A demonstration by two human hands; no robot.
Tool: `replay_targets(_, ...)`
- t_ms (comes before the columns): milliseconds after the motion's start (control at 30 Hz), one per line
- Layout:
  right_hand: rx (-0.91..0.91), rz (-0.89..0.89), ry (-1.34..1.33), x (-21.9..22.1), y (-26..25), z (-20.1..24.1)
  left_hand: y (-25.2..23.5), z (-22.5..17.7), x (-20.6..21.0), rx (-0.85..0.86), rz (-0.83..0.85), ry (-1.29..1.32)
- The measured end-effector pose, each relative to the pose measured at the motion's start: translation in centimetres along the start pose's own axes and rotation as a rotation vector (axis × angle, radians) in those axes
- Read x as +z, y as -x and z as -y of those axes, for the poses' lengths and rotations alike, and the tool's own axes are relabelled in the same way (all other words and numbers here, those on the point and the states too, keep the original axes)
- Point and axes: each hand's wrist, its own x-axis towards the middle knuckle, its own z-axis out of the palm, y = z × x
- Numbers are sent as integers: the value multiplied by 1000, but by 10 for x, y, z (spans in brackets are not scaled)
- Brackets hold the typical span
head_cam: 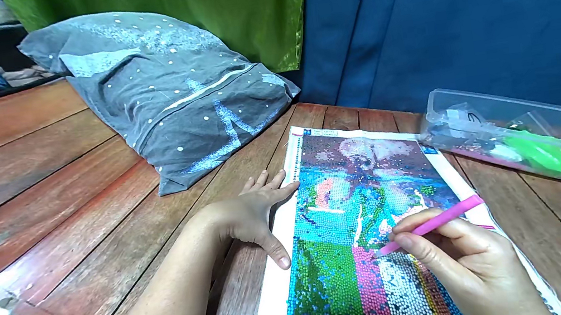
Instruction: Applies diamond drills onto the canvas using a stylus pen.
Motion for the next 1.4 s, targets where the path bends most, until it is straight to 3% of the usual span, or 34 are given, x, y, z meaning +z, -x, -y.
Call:
replay_targets(167,5,-14,22,-2,0,0,0,0,0,-6,6,1)
replay_targets(633,235,-41,-141,-15,-2,34,0,1,8,4,-85,-12)
replay_targets(867,180,130,79,-28,17,38,0,1,7,-17,-72,-22)
replay_targets(1267,159,158,78,-28,22,38,1,0,7,-14,-68,-40)
replay_targets(1400,110,196,187,-24,23,43,0,2,8,-11,-71,-37)
